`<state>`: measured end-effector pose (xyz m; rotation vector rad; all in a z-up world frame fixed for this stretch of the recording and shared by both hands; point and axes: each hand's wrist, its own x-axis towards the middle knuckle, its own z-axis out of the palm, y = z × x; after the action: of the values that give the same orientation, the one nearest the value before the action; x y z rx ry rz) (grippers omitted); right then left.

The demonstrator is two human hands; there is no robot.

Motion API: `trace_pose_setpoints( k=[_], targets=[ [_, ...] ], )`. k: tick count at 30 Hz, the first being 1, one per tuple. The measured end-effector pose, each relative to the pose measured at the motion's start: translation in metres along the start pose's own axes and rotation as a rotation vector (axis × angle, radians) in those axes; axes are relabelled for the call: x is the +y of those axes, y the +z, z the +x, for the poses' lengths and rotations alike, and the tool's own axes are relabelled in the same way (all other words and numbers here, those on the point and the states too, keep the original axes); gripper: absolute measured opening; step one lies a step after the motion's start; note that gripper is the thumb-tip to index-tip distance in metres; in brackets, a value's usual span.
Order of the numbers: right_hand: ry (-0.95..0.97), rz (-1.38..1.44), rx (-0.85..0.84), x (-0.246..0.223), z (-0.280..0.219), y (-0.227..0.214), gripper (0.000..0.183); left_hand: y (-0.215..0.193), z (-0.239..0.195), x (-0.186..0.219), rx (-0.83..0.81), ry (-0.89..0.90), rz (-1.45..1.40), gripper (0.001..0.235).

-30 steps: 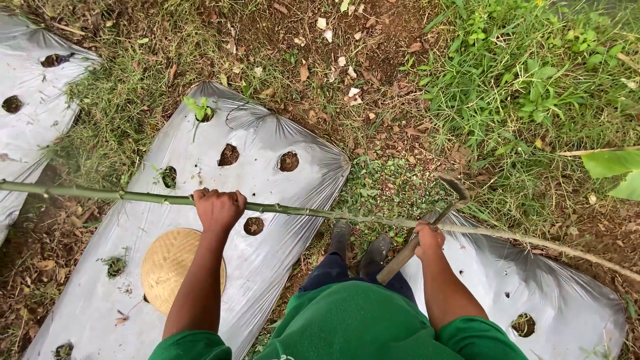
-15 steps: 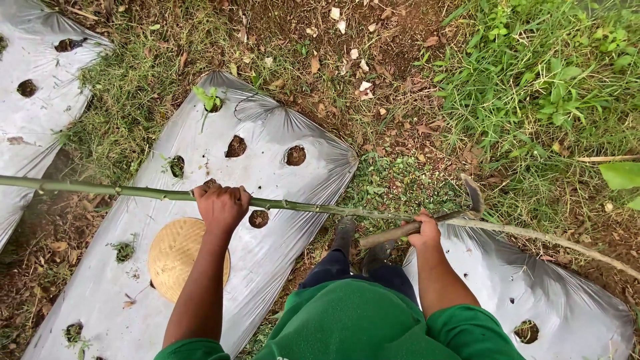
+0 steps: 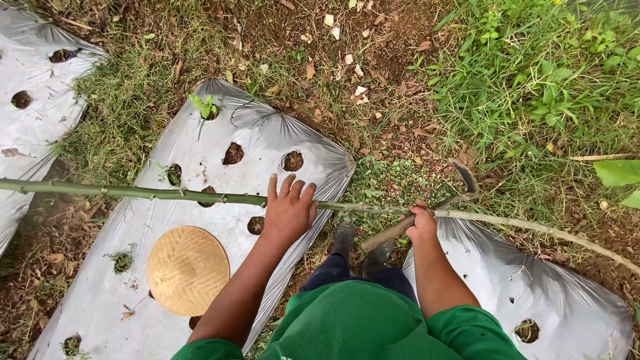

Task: Trimming leaves and branches off a bamboo pole and cutting it into sections using a sickle in a field.

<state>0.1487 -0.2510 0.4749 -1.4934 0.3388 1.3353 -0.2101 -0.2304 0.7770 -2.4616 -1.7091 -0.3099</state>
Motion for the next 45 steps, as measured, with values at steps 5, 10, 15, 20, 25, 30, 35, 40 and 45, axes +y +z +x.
trace_pose_setpoints(
  k=[5,10,15,20,25,30,35,40,45],
  targets=[
    [-0.009,0.09,0.034,-0.004,-0.015,0.003,0.03,0.058,-0.015,-0.033,-0.066,-0.008,0.101,0.038],
    [-0.11,0.152,0.111,-0.026,-0.074,0.007,0.027,0.111,-0.044,-0.058,-0.04,0.049,0.148,0.041],
    [-0.381,0.317,-0.052,-0.068,-0.141,-0.007,0.034,0.148,-0.022,-0.045,0.141,0.18,0.006,0.033],
    [-0.457,0.405,-0.033,-0.094,-0.131,-0.034,0.033,0.139,0.009,-0.014,0.095,0.221,-0.114,0.042],
    [-0.499,0.387,-0.014,-0.109,-0.119,-0.054,0.036,0.138,0.024,0.002,-0.005,0.289,-0.174,0.047],
    [-0.533,0.302,0.091,-0.129,-0.152,-0.062,0.038,0.135,0.037,0.022,-0.246,0.322,-0.2,0.047],
    [-0.557,0.275,0.151,-0.129,-0.135,-0.086,0.036,0.117,0.062,0.049,-0.508,0.311,-0.129,0.052],
    [-0.57,0.265,0.157,-0.127,-0.131,-0.086,0.035,0.103,0.082,0.051,-0.694,0.296,-0.033,0.055],
    [-0.546,0.287,0.019,-0.104,-0.113,-0.077,0.033,0.108,0.078,0.021,-0.517,0.272,-0.148,0.06]
  ],
)
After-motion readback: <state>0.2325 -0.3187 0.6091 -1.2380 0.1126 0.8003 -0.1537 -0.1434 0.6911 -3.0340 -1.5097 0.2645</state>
